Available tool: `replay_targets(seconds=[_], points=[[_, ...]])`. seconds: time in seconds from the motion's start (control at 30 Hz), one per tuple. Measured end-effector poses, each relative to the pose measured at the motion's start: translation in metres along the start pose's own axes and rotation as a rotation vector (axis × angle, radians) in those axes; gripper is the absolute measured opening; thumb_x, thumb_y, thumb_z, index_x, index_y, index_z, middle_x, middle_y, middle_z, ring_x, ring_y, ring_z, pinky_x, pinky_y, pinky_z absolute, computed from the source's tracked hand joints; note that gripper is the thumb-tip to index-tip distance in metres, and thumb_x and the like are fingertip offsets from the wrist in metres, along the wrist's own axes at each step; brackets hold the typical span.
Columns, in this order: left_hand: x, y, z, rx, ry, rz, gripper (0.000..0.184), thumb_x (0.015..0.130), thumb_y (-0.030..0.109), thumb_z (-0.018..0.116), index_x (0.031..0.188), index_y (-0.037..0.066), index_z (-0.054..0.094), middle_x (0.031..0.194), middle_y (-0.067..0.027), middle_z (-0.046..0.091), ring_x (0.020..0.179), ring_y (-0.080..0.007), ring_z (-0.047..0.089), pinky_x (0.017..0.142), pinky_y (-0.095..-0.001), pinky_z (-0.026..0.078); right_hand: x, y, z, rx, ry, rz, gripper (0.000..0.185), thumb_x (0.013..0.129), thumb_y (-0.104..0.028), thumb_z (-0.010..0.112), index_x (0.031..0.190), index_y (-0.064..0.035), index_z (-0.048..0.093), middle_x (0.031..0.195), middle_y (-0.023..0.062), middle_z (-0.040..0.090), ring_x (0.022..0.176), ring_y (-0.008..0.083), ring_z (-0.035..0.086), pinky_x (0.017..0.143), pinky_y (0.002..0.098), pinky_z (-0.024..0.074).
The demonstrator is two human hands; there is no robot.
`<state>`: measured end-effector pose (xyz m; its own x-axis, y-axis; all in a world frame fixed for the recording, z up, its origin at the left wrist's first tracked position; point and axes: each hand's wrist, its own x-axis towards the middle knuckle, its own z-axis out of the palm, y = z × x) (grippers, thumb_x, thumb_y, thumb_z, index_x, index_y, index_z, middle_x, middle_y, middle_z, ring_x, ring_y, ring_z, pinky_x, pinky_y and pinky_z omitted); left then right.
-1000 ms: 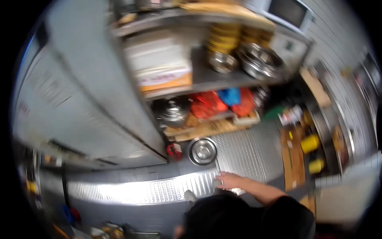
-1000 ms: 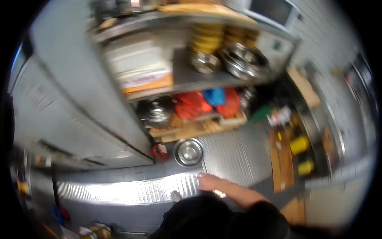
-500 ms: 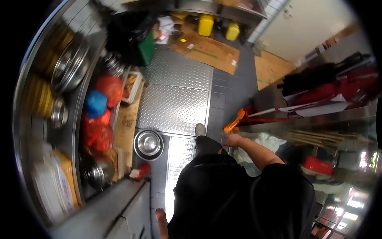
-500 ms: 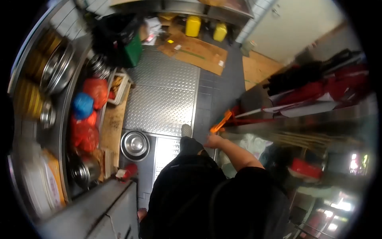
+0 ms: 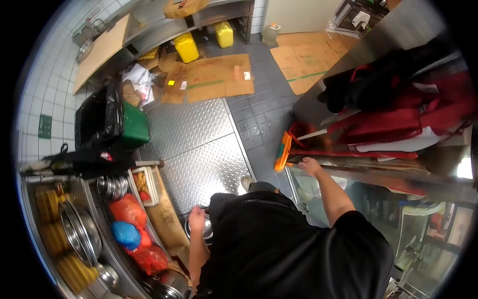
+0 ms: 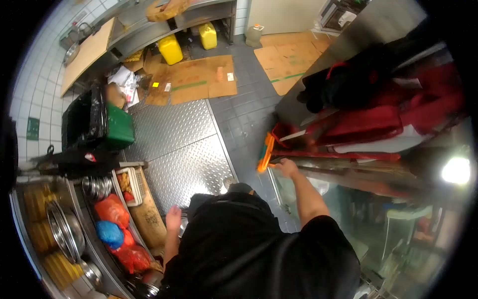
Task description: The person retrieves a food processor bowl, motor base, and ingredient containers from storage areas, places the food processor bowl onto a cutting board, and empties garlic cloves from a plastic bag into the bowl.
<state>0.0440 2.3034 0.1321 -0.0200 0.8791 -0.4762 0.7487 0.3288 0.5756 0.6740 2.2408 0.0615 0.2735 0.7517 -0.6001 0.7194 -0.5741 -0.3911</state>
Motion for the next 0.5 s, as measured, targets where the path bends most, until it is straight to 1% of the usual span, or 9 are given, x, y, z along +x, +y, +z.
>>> replay_targets(seconds=[0.1, 0.17, 0.2, 0.23, 0.27, 0.3, 0.33, 0.4, 0.5], points=[[0.061, 0.020, -0.022, 0.085, -0.057, 0.057, 0.039, 0.090, 0.025, 0.058, 0.117, -0.002, 0.065, 0.106, -0.0245, 0.069, 0.096, -0.0408, 0.066, 0.087, -0.0454, 0.052, 0.007, -0.024, -0.020, 0.228, 0.083, 0.187, 0.057, 0.086, -0.043, 0.068, 0.123, 0.0009, 0.064, 0.123, 0.0216, 0.066, 0.113, 0.0351, 0.064, 0.096, 0.0402, 0.0503], [0.121, -0.066, -0.008, 0.252, -0.096, 0.231, 0.042, 0.088, 0.024, 0.059, 0.120, -0.003, 0.062, 0.106, -0.0269, 0.068, 0.098, -0.0416, 0.066, 0.087, -0.0452, 0.052, 0.004, -0.039, -0.032, 0.295, 0.012, 0.290, 0.058, 0.088, -0.039, 0.068, 0.127, 0.0031, 0.061, 0.124, 0.0216, 0.066, 0.116, 0.0342, 0.063, 0.098, 0.0374, 0.0490], [0.147, -0.108, -0.002, 0.443, -0.163, 0.307, 0.040, 0.087, 0.026, 0.056, 0.113, -0.003, 0.065, 0.107, -0.0277, 0.067, 0.100, -0.0444, 0.064, 0.088, -0.0489, 0.052, 0.009, -0.035, -0.021, 0.171, 0.064, 0.236, 0.056, 0.087, -0.041, 0.067, 0.122, 0.0023, 0.065, 0.121, 0.0215, 0.067, 0.108, 0.0347, 0.066, 0.094, 0.0378, 0.0509], [0.154, -0.081, -0.016, 0.566, -0.292, 0.192, 0.035, 0.087, 0.027, 0.056, 0.103, -0.002, 0.066, 0.103, -0.0275, 0.066, 0.098, -0.0452, 0.063, 0.089, -0.0512, 0.051, 0.011, -0.034, -0.016, 0.247, -0.015, 0.348, 0.055, 0.087, -0.042, 0.066, 0.119, 0.0017, 0.066, 0.120, 0.0216, 0.067, 0.108, 0.0348, 0.066, 0.094, 0.0391, 0.0509], [0.162, -0.069, -0.029, 0.679, -0.434, 0.269, 0.028, 0.089, 0.025, 0.056, 0.093, 0.000, 0.067, 0.095, -0.0261, 0.066, 0.094, -0.0448, 0.063, 0.086, -0.0526, 0.050, 0.013, -0.034, -0.008, 0.330, -0.092, 0.459, 0.054, 0.087, -0.043, 0.065, 0.117, 0.0011, 0.067, 0.119, 0.0217, 0.068, 0.108, 0.0348, 0.065, 0.093, 0.0403, 0.0509], [0.169, -0.120, -0.013, 0.622, -0.274, 0.295, 0.023, 0.089, 0.020, 0.054, 0.086, 0.001, 0.067, 0.089, -0.0243, 0.065, 0.087, -0.0443, 0.063, 0.078, -0.0543, 0.050, 0.012, -0.029, 0.009, 0.234, 0.004, 0.403, 0.053, 0.087, -0.043, 0.065, 0.116, 0.0009, 0.068, 0.119, 0.0215, 0.067, 0.109, 0.0343, 0.065, 0.093, 0.0401, 0.0510], [0.182, -0.140, -0.035, 0.388, -0.173, 0.917, 0.023, 0.089, 0.021, 0.055, 0.083, 0.003, 0.067, 0.089, -0.0240, 0.064, 0.085, -0.0429, 0.063, 0.074, -0.0549, 0.048, 0.011, -0.029, 0.025, 0.139, 0.102, 0.352, 0.051, 0.086, -0.042, 0.065, 0.114, 0.0006, 0.069, 0.120, 0.0212, 0.067, 0.111, 0.0338, 0.064, 0.093, 0.0398, 0.0512], [0.253, -0.119, -0.071, 0.414, -0.353, 0.905, 0.024, 0.089, 0.023, 0.055, 0.082, 0.002, 0.067, 0.088, -0.0241, 0.065, 0.085, -0.0426, 0.063, 0.073, -0.0548, 0.048, 0.011, -0.058, 0.031, 0.221, 0.033, 0.607, 0.054, 0.085, -0.040, 0.068, 0.120, -0.0005, 0.067, 0.121, 0.0216, 0.067, 0.114, 0.0329, 0.063, 0.093, 0.0391, 0.0511], [0.348, -0.049, -0.110, 0.453, -0.612, 0.864, 0.027, 0.088, 0.025, 0.056, 0.081, 0.002, 0.067, 0.087, -0.0243, 0.065, 0.083, -0.0422, 0.062, 0.073, -0.0547, 0.047, 0.022, -0.060, 0.090, 0.140, -0.145, 0.521, 0.058, 0.085, -0.040, 0.069, 0.128, -0.0013, 0.063, 0.123, 0.0219, 0.066, 0.116, 0.0326, 0.062, 0.095, 0.0387, 0.0502]])
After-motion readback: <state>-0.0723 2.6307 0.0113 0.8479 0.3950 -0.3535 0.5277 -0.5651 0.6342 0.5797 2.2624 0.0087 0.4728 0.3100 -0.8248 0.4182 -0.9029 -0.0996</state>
